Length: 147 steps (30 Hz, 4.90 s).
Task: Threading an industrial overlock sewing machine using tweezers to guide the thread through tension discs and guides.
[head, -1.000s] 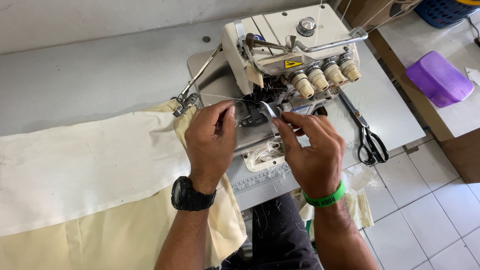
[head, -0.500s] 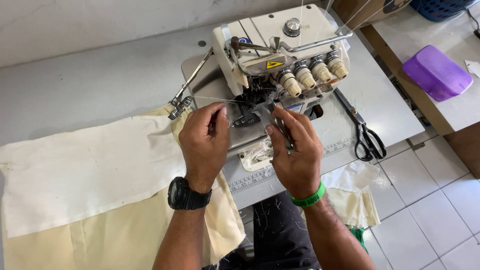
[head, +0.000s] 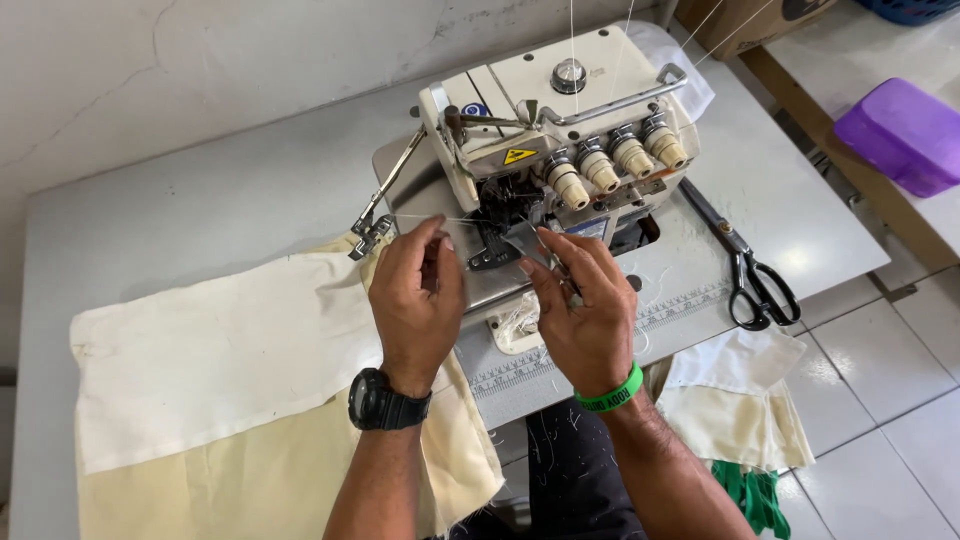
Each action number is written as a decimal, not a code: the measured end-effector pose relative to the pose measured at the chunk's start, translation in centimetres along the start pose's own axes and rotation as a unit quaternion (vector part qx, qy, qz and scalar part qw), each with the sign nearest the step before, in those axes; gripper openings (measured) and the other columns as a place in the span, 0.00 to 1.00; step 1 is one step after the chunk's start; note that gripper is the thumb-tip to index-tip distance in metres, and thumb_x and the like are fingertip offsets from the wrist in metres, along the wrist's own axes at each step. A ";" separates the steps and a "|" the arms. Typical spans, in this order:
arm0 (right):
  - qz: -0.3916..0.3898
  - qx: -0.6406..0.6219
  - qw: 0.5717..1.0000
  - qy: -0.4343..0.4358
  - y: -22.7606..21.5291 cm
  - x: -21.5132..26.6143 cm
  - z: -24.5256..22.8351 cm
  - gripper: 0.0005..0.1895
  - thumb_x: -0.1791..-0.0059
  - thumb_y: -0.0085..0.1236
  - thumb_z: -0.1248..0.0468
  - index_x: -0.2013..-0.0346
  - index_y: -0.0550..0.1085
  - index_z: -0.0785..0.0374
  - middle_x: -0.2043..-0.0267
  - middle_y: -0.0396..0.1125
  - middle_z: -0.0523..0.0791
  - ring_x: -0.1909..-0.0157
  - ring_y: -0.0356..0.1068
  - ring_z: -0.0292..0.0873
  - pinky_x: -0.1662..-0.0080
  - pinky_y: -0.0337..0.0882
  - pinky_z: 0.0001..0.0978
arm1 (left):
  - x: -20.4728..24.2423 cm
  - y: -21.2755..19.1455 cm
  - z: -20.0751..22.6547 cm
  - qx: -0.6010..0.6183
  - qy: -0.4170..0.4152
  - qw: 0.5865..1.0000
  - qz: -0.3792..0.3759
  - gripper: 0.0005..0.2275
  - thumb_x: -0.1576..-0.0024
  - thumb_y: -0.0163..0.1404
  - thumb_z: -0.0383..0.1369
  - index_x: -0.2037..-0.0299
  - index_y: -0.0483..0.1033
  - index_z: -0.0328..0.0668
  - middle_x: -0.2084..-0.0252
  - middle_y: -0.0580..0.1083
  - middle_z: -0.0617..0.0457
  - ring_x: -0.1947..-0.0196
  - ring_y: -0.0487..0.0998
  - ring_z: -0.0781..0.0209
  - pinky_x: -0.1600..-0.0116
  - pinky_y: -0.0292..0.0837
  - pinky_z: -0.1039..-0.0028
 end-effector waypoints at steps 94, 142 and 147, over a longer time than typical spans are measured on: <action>0.000 0.043 0.997 -0.064 0.5 3.2 0.0 0.08 0.46 0.68 0.74 0.52 0.83 0.66 0.51 0.76 0.50 0.52 0.79 0.56 0.54 0.80 0.44 | 0.5 0.5 6.1 0.258 -0.219 0.940 -0.040 0.07 0.36 0.57 0.20 0.49 0.81 0.24 0.58 0.83 0.33 0.66 0.85 0.54 0.63 0.85 0.70; -0.009 0.115 0.976 -0.182 0.3 -0.8 0.4 0.06 0.47 0.69 0.77 0.55 0.83 0.74 0.55 0.76 0.58 0.59 0.79 0.60 0.59 0.79 0.47 | -0.9 2.6 4.4 0.303 -0.225 0.926 0.024 0.06 0.34 0.58 0.21 0.50 0.83 0.26 0.57 0.84 0.33 0.58 0.88 0.54 0.53 0.93 0.63; -0.015 0.113 0.977 -0.178 0.3 -1.2 0.1 0.06 0.47 0.69 0.76 0.55 0.83 0.72 0.55 0.77 0.57 0.59 0.78 0.60 0.57 0.79 0.47 | -1.0 2.4 4.6 0.282 -0.215 0.935 0.024 0.06 0.34 0.58 0.22 0.50 0.83 0.27 0.59 0.83 0.34 0.59 0.88 0.53 0.54 0.92 0.63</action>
Point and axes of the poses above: each hand's wrist, its own x-axis away from the middle knuckle, its own y-axis out of the palm, z = x × y, the point moved 3 cm from there along -x, towards the middle knuckle
